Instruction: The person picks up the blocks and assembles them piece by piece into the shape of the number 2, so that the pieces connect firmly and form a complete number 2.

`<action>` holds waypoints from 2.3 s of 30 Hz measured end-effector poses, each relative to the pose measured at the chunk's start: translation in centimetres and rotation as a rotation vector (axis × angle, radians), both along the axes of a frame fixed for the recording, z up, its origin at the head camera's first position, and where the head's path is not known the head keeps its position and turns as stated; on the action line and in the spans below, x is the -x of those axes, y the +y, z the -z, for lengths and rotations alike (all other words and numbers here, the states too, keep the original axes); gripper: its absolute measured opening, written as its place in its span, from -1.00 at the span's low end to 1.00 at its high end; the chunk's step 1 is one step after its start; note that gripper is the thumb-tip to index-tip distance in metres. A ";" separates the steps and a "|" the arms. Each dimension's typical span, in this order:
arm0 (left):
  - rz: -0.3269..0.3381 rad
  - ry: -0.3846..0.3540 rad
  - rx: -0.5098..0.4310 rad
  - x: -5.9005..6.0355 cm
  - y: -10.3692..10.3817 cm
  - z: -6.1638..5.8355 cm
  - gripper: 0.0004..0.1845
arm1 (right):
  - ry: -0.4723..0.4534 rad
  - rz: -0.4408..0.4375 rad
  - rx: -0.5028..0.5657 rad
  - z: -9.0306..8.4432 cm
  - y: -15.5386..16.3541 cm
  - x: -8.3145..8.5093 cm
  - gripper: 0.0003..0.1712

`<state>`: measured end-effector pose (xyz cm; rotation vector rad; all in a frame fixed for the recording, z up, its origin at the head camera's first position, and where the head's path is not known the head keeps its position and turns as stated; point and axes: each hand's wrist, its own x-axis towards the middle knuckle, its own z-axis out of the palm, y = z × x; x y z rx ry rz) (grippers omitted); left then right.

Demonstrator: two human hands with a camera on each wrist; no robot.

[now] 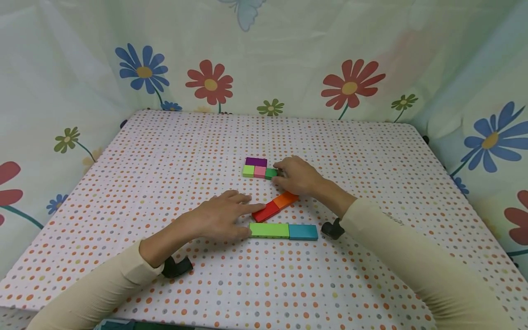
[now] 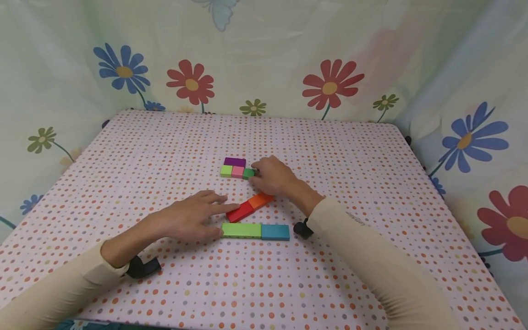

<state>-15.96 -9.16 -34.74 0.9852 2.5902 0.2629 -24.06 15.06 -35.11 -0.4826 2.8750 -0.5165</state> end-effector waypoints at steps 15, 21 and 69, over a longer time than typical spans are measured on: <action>0.008 -0.001 -0.015 0.1 -0.1 0.0 -0.30 | 0.003 0.009 -0.001 0.4 -0.4 0.4 -0.46; 0.010 0.004 -0.006 0.0 0.0 0.0 -0.30 | 0.022 0.003 -0.002 0.5 -0.6 0.4 -0.48; -0.010 0.002 0.005 0.1 0.1 0.2 -0.28 | -0.063 0.019 0.099 0.0 1.5 1.1 -0.55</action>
